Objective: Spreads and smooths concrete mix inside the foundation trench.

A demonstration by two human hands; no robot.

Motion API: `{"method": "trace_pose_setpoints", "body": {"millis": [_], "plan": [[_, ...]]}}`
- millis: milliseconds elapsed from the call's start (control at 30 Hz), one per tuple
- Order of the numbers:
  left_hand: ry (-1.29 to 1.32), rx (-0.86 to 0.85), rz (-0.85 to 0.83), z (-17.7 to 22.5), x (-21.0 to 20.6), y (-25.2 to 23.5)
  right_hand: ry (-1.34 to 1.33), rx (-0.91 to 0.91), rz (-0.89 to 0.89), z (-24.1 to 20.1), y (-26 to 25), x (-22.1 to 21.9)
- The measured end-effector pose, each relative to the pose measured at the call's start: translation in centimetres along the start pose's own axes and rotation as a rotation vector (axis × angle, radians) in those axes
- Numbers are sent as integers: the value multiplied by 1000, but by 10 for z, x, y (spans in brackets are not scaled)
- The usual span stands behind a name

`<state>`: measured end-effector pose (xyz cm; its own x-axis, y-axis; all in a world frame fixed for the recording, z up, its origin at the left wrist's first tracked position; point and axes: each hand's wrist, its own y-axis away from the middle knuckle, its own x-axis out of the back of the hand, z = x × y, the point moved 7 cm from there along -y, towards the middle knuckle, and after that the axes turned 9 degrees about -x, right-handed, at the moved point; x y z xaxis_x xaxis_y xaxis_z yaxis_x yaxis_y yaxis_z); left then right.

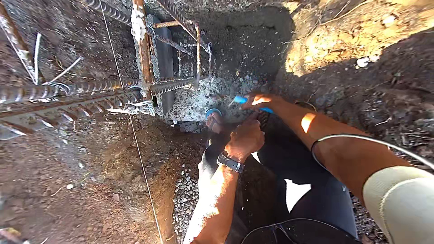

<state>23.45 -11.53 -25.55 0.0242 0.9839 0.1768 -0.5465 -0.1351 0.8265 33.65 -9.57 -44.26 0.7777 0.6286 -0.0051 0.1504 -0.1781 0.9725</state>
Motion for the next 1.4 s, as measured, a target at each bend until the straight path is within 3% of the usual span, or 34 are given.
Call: {"method": "trace_pose_setpoints", "body": {"millis": [133,233,400,667,933,1067,1267,1400], "plan": [[-34,10,-14,-2,0,0,153,4,-6,2,-40,-40],[-25,16,-6,-4,2,-1,239,40,134,15,-52,-20],[-5,17,10,-3,2,-2,42,-44,298,37,-20,24],[13,26,36,-4,0,1,-54,-62,302,32,-13,10],[-55,39,-35,-2,-2,1,-554,-12,124,-36,-9,-11],[-112,111,-48,-10,-1,4,-715,-103,95,-32,-25,-43],[-182,166,-12,-20,8,9,-565,-119,209,-6,-15,-34],[-167,169,8,-19,8,9,-224,43,556,-19,11,30]]}}
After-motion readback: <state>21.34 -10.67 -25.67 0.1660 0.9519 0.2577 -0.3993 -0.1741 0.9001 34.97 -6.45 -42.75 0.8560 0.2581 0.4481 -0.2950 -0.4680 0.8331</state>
